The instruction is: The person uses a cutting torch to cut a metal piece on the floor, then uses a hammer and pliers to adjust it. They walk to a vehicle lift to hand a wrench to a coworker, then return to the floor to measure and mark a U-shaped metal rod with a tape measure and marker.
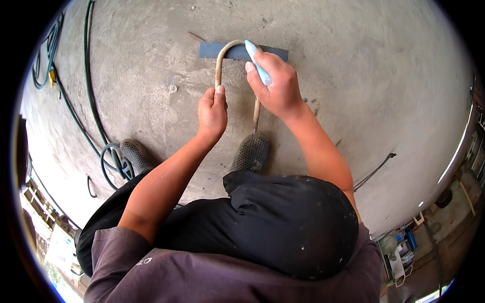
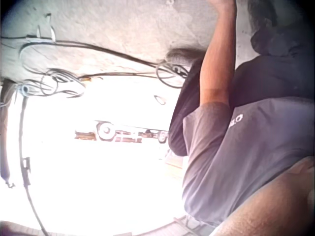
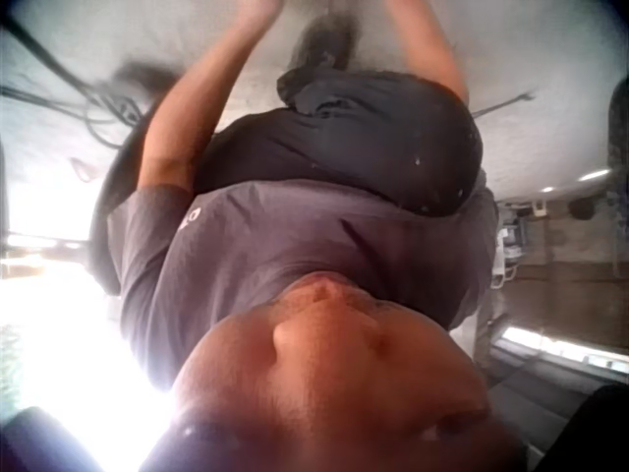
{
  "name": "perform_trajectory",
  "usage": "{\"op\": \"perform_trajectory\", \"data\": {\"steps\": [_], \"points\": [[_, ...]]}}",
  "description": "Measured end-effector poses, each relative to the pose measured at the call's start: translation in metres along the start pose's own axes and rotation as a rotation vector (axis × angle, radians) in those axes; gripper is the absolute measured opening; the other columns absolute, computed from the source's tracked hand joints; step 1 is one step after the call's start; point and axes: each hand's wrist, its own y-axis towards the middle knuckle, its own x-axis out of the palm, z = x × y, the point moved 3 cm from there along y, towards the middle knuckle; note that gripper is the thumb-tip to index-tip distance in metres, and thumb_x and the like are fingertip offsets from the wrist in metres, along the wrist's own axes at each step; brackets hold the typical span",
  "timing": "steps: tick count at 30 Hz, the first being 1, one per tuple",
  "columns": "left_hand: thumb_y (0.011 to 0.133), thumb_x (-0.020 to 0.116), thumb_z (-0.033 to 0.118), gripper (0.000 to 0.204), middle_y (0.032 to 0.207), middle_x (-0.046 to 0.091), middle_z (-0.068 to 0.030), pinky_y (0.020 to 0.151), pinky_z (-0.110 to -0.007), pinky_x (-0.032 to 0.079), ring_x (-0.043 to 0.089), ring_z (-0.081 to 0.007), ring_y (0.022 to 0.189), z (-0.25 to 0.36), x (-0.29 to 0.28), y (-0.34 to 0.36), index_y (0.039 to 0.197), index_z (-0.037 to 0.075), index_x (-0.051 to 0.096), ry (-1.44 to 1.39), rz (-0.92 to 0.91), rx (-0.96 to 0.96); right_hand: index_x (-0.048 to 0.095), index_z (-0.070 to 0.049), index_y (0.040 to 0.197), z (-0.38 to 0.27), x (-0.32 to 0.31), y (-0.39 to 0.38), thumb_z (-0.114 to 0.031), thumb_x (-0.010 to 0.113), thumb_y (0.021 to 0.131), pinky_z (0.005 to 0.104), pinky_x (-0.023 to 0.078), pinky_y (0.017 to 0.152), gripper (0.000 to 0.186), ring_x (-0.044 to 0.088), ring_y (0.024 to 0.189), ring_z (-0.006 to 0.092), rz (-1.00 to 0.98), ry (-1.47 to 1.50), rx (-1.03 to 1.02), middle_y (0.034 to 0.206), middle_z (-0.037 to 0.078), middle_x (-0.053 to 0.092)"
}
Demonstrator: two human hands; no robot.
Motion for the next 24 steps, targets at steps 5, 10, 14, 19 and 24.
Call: {"op": "perform_trajectory", "data": {"steps": [5,10,14,19,24], "points": [[0.109,0.051,0.030,0.040,0.066,0.054,-0.0149,0.061,-0.043,0.043,0.047,-0.0221,0.063,0.002,0.000,-0.001,0.084,-0.001,0.055,0.012,0.000,0.023,0.064,0.005,0.102,-0.001,-0.006,-0.009,-0.003,0.069,0.096,0.0282,0.050,0.062,0.011,0.059,0.067,0.0140,0.043,0.079,0.025,0.085,0.011,0.070],[0.110,0.051,0.030,0.040,0.065,0.052,-0.0113,0.059,-0.041,0.041,0.045,-0.0176,0.063,-0.001,0.001,-0.001,0.084,-0.001,0.055,-0.051,-0.007,-0.016,0.064,0.006,0.104,0.010,-0.011,-0.012,-0.005,0.068,0.098,0.0255,0.051,0.064,0.013,0.058,0.071,0.0080,0.112,0.065,0.120,0.090,0.009,0.073],[0.110,0.051,0.030,0.040,0.065,0.050,-0.0070,0.058,-0.038,0.040,0.043,-0.0146,0.064,-0.002,0.001,-0.001,0.083,0.000,0.054,-0.091,-0.011,-0.012,0.064,0.006,0.104,0.013,-0.008,-0.015,-0.008,0.068,0.099,0.0250,0.048,0.060,0.016,0.055,0.071,0.0059,0.130,0.053,0.157,0.082,0.004,0.068],[0.110,0.052,0.030,0.040,0.065,0.049,-0.0034,0.057,-0.037,0.040,0.042,-0.0133,0.063,-0.001,0.001,-0.002,0.082,0.001,0.054,-0.137,-0.033,-0.044,0.064,0.006,0.105,0.013,-0.006,-0.020,-0.010,0.069,0.099,0.0253,0.047,0.059,0.017,0.054,0.070,0.0058,0.143,-0.009,0.133,0.077,0.001,0.062],[0.110,0.051,0.030,0.040,0.067,0.049,-0.0023,0.058,-0.036,0.039,0.043,-0.0120,0.065,-0.002,0.002,-0.003,0.082,0.002,0.054,-0.141,-0.041,-0.051,0.064,0.007,0.107,0.015,-0.003,-0.022,-0.009,0.070,0.097,0.0275,0.050,0.061,0.020,0.059,0.070,0.0101,0.144,-0.013,0.151,0.079,0.006,0.065]]}}
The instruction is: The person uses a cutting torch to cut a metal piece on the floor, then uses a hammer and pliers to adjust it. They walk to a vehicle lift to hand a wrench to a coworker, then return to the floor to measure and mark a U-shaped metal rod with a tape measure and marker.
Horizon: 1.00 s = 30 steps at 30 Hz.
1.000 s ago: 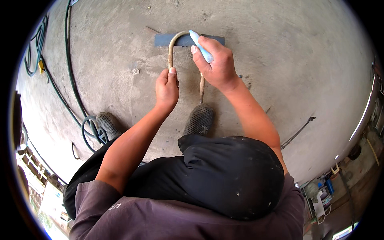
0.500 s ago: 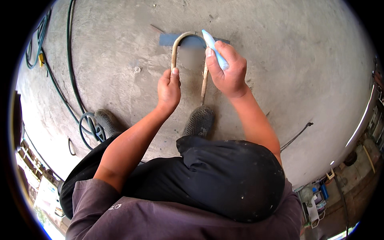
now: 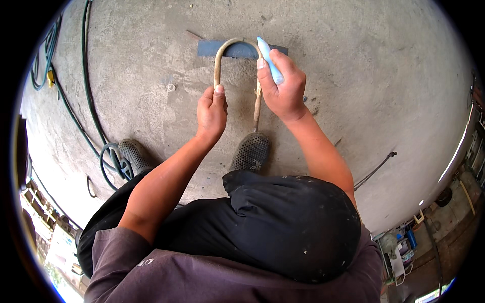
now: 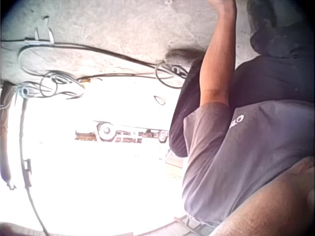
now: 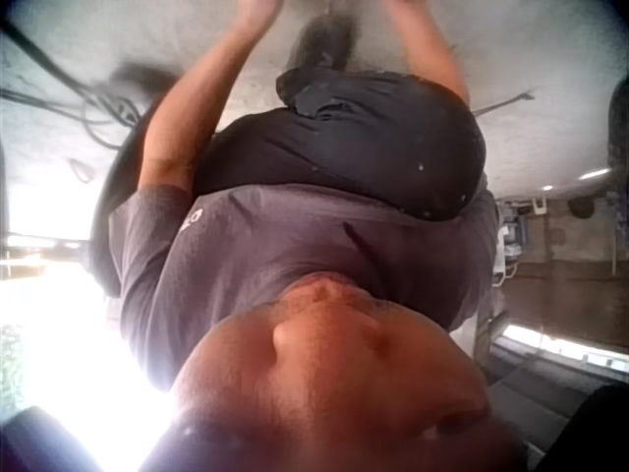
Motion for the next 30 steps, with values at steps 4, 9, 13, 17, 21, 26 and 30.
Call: {"op": "perform_trajectory", "data": {"steps": [4,9,13,17,21,26,30], "points": [[0.110,0.051,0.031,0.040,0.068,0.050,-0.0013,0.057,-0.034,0.038,0.043,-0.0102,0.065,-0.001,0.002,0.000,0.082,0.002,0.054,-0.006,-0.020,-0.019,0.065,0.007,0.110,0.000,0.002,-0.001,-0.007,0.072,0.094,0.0315,0.054,0.063,0.023,0.067,0.071,0.0179,0.022,0.011,0.009,0.084,0.014,0.070],[0.110,0.051,0.031,0.040,0.068,0.050,0.0001,0.056,-0.032,0.038,0.043,-0.0092,0.064,0.000,0.002,-0.002,0.082,0.003,0.054,-0.074,-0.024,-0.037,0.065,0.007,0.109,0.000,0.000,-0.001,-0.007,0.072,0.094,0.0313,0.053,0.062,0.022,0.067,0.070,0.0172,0.027,0.008,0.032,0.083,0.014,0.070],[0.110,0.052,0.032,0.041,0.067,0.050,0.0003,0.055,-0.032,0.039,0.043,-0.0095,0.062,0.002,0.003,-0.003,0.081,0.003,0.054,-0.076,-0.022,-0.048,0.065,0.006,0.108,-0.001,0.000,0.000,-0.007,0.072,0.094,0.0311,0.053,0.061,0.021,0.066,0.068,0.0166,0.031,-0.001,0.036,0.081,0.013,0.069],[0.110,0.051,0.033,0.042,0.067,0.051,-0.0001,0.056,-0.032,0.039,0.043,-0.0098,0.063,0.004,0.003,-0.003,0.081,0.003,0.054,-0.056,-0.019,-0.040,0.065,0.008,0.109,-0.001,-0.001,0.000,-0.009,0.069,0.099,0.0261,0.051,0.062,0.021,0.059,0.072,0.0076,-0.002,0.002,0.024,0.081,0.005,0.069],[0.110,0.051,0.033,0.042,0.068,0.052,-0.0011,0.058,-0.033,0.040,0.044,-0.0107,0.064,0.003,0.003,-0.003,0.081,0.003,0.054,-0.059,-0.022,-0.062,0.066,0.008,0.106,-0.007,0.001,-0.001,-0.007,0.068,0.098,0.0261,0.052,0.062,0.017,0.062,0.071,0.0086,-0.105,0.073,-0.057,0.087,0.009,0.074],[0.110,0.051,0.032,0.041,0.069,0.053,-0.0044,0.060,-0.037,0.041,0.047,-0.0141,0.065,0.003,0.001,-0.002,0.082,0.001,0.055,0.020,-0.010,-0.043,0.067,0.008,0.103,-0.013,0.013,0.003,-0.005,0.069,0.097,0.0260,0.051,0.061,0.014,0.061,0.069,0.0082,-0.150,0.141,-0.015,0.084,0.009,0.073],[0.110,0.051,0.031,0.041,0.068,0.054,-0.0082,0.061,-0.040,0.042,0.048,-0.0166,0.065,0.003,0.001,-0.001,0.084,0.000,0.056,0.074,-0.003,-0.008,0.065,0.008,0.101,-0.017,0.019,0.010,-0.006,0.070,0.096,0.0266,0.049,0.058,0.015,0.057,0.067,0.0081,-0.115,0.108,-0.053,0.077,0.006,0.066]]}}
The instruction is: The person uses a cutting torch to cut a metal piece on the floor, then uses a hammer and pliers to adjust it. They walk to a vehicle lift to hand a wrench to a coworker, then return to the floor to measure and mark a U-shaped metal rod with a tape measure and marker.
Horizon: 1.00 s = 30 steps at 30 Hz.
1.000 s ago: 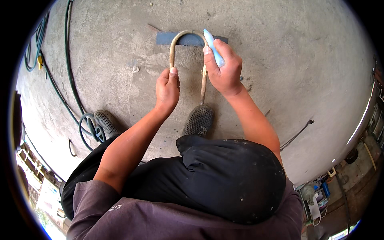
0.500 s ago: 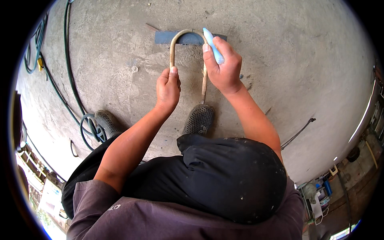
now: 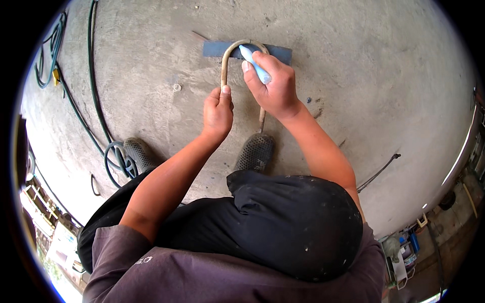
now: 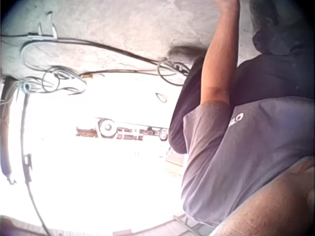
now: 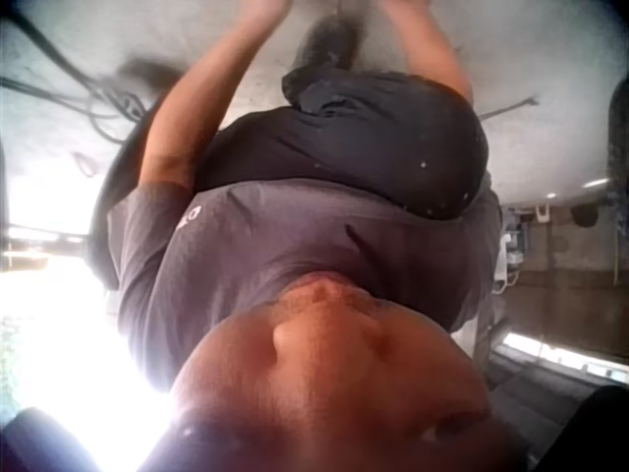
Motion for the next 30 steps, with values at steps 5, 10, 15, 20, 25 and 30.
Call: {"op": "perform_trajectory", "data": {"steps": [5,10,15,20,25,30], "points": [[0.110,0.051,0.030,0.040,0.068,0.054,-0.0106,0.062,-0.040,0.043,0.048,-0.0185,0.065,0.000,0.001,0.000,0.086,-0.001,0.057,0.025,0.018,0.014,0.066,0.007,0.102,-0.004,0.002,0.003,-0.006,0.072,0.095,0.0266,0.048,0.057,0.017,0.055,0.066,0.0085,0.000,-0.019,-0.022,0.075,0.006,0.064],[0.110,0.051,0.030,0.040,0.068,0.055,-0.0125,0.063,-0.042,0.044,0.049,-0.0206,0.065,0.003,0.002,-0.001,0.086,-0.001,0.057,0.040,0.026,0.024,0.066,0.005,0.098,-0.005,0.010,0.001,-0.007,0.073,0.093,0.0335,0.051,0.058,0.015,0.062,0.063,0.0235,0.056,-0.038,0.001,0.076,0.013,0.066],[0.109,0.051,0.031,0.040,0.069,0.058,-0.0175,0.064,-0.044,0.045,0.053,-0.0259,0.065,0.005,0.001,-0.001,0.087,-0.002,0.058,0.092,0.041,0.042,0.067,0.002,0.093,-0.005,0.016,-0.001,-0.007,0.076,0.089,0.0363,0.050,0.055,0.013,0.063,0.059,0.0284,0.096,-0.098,-0.007,0.071,0.015,0.063],[0.109,0.051,0.030,0.039,0.070,0.058,-0.0193,0.065,-0.045,0.046,0.054,-0.0281,0.065,0.007,0.001,-0.002,0.088,-0.002,0.058,0.109,0.042,0.037,0.067,0.001,0.090,-0.001,0.013,-0.006,-0.004,0.076,0.087,0.0335,0.048,0.054,0.010,0.059,0.056,0.0236,0.097,-0.083,0.057,0.069,0.013,0.061],[0.109,0.051,0.030,0.039,0.070,0.059,-0.0196,0.065,-0.046,0.046,0.054,-0.0292,0.065,0.010,0.001,-0.003,0.088,-0.002,0.058,0.111,0.039,0.030,0.067,0.007,0.095,0.002,0.016,-0.017,0.001,0.074,0.090,0.0281,0.051,0.060,0.010,0.062,0.069,0.0108,0.089,-0.057,0.057,0.078,0.010,0.068],[0.109,0.050,0.030,0.039,0.071,0.060,-0.0209,0.065,-0.046,0.046,0.055,-0.0314,0.065,0.013,0.001,-0.005,0.088,-0.003,0.058,0.112,0.056,0.057,0.067,0.006,0.096,0.005,0.028,-0.025,0.003,0.071,0.091,0.0279,0.052,0.062,0.007,0.064,0.070,0.0108,0.154,-0.023,0.051,0.079,0.009,0.069]]}}
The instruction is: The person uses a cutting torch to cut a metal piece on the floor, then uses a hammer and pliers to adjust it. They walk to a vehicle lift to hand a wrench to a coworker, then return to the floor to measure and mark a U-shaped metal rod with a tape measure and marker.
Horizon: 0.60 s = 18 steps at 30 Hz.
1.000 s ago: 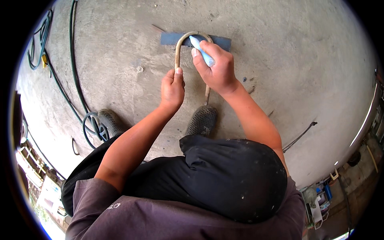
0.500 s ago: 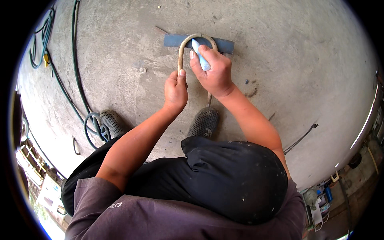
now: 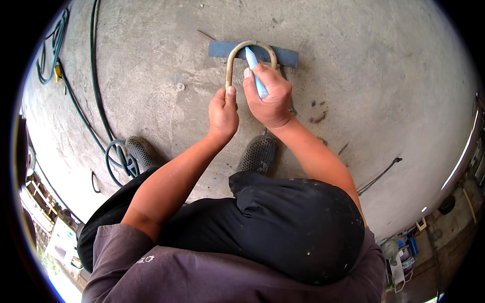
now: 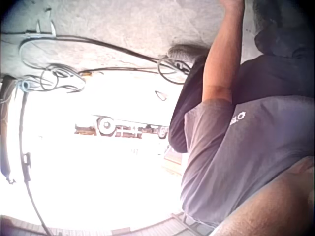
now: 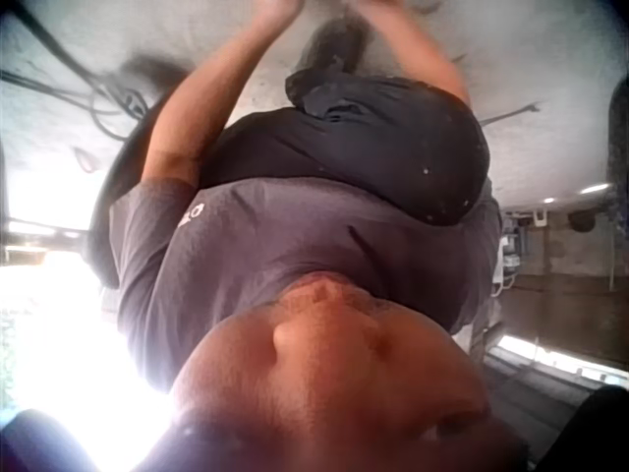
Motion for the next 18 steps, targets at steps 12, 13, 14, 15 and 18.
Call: {"op": "perform_trajectory", "data": {"steps": [12,13,14,15,18], "points": [[0.109,0.051,0.030,0.040,0.072,0.061,-0.0236,0.065,-0.048,0.046,0.057,-0.0368,0.065,-0.001,0.000,0.001,0.088,-0.003,0.058,0.061,0.026,0.004,0.067,0.005,0.095,-0.009,-0.004,0.006,0.003,0.071,0.090,0.0295,0.047,0.055,0.007,0.056,0.061,0.0128,-0.177,0.050,-0.063,0.073,0.009,0.064],[0.109,0.051,0.030,0.040,0.072,0.061,-0.0237,0.065,-0.048,0.046,0.057,-0.0372,0.065,-0.001,0.000,0.001,0.088,-0.003,0.058,0.056,0.022,0.006,0.067,0.005,0.095,-0.009,-0.005,0.006,0.003,0.071,0.090,0.0296,0.046,0.055,0.007,0.055,0.060,0.0131,-0.218,0.063,-0.039,0.073,0.009,0.063],[0.109,0.051,0.030,0.040,0.072,0.061,-0.0239,0.065,-0.049,0.046,0.057,-0.0374,0.065,-0.001,-0.001,0.001,0.088,-0.003,0.058,0.070,0.031,0.017,0.067,0.005,0.095,-0.008,-0.007,0.005,0.003,0.072,0.090,0.0297,0.045,0.054,0.008,0.055,0.060,0.0133,-0.256,0.070,-0.008,0.072,0.009,0.062],[0.109,0.051,0.030,0.040,0.072,0.061,-0.0240,0.064,-0.049,0.046,0.057,-0.0377,0.065,-0.001,-0.001,0.001,0.087,-0.003,0.057,0.081,0.032,0.027,0.067,0.004,0.095,-0.009,-0.010,0.006,0.002,0.072,0.090,0.0296,0.045,0.054,0.007,0.055,0.060,0.0137,-0.242,0.093,-0.016,0.072,0.009,0.062],[0.109,0.051,0.030,0.040,0.071,0.061,-0.0243,0.065,-0.049,0.045,0.057,-0.0382,0.065,-0.002,0.000,0.001,0.087,-0.003,0.057,0.083,0.035,0.033,0.066,0.004,0.094,-0.011,-0.017,0.011,0.002,0.071,0.090,0.0296,0.044,0.054,0.007,0.055,0.060,0.0149,-0.216,0.112,-0.052,0.072,0.009,0.061]]}}
